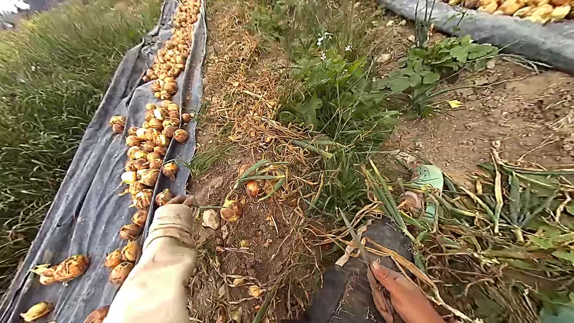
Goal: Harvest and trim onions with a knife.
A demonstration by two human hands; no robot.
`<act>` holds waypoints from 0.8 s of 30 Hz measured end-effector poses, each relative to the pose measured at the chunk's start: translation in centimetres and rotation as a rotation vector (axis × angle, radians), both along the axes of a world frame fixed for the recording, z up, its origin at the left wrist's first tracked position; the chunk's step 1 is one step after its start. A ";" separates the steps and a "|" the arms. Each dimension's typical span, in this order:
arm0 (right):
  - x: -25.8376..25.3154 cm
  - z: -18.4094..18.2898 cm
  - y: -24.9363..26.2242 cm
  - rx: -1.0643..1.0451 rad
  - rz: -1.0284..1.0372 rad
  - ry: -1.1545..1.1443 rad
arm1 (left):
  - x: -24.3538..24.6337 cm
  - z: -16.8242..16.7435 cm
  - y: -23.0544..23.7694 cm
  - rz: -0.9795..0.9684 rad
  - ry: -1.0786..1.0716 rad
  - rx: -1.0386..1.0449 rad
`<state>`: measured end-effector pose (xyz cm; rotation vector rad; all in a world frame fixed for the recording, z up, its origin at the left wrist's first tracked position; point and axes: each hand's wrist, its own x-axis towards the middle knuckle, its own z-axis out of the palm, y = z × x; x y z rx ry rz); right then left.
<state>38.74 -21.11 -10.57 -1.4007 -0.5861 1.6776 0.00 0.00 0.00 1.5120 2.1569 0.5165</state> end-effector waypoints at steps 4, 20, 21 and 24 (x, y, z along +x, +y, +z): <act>-0.3 -0.8 -0.6 -0.026 0.092 -0.049 | -0.7 -8.1 2.7 -0.025 0.077 -0.228; -0.3 0.4 -1.8 -0.063 0.313 -0.286 | 7.2 -9.7 -6.8 -0.591 0.094 0.288; -0.4 0.4 -1.4 -0.073 0.377 -0.319 | 8.0 -8.7 -8.3 -0.667 0.046 0.387; -0.5 0.6 -0.8 -0.046 0.465 -0.339 | 11.2 -6.7 -11.4 -0.844 -0.195 0.561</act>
